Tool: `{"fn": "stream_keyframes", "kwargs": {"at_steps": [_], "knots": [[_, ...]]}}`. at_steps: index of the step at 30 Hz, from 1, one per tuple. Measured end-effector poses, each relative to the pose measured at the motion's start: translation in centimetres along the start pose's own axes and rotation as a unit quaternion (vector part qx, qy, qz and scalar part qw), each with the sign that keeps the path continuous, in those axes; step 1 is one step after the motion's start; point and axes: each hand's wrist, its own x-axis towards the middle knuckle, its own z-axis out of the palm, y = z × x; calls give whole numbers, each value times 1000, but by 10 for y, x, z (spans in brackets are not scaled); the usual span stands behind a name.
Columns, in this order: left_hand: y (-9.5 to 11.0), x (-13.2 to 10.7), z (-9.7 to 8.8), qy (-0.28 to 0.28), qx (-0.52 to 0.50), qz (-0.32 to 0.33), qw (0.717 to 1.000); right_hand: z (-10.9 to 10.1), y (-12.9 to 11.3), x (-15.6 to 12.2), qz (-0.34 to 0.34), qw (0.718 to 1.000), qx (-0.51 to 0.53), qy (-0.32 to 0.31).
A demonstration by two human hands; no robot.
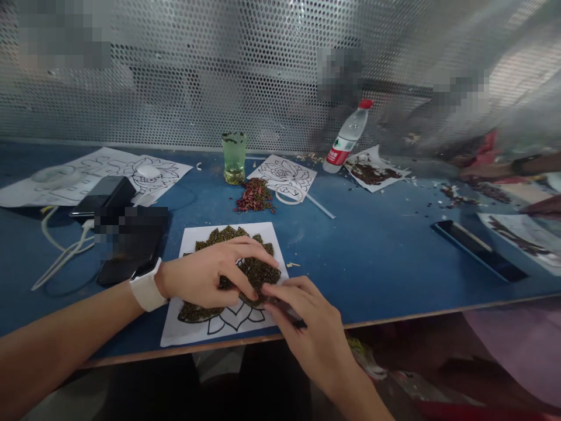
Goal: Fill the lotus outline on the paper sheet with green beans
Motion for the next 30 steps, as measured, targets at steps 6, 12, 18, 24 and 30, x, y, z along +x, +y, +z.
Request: {"fn": "stream_keyframes", "kwargs": {"at_steps": [6,12,18,24,30], "knots": [[1,0,-1,2,12,14,1000,-7,-3,-2,-94,994,-55,12],[1,1,-1,-4,13,6,1000,-4,-2,-5,-103,990,-88,-22],[1,1,0,-24,27,8,999,-3,-2,-5,-105,989,-99,-25],[-1,0,1,-25,31,13,999,-2,-4,-4,-103,990,-90,-29],[5,2,0,-15,45,32,998,-16,-4,16,-80,994,-68,33]]}}
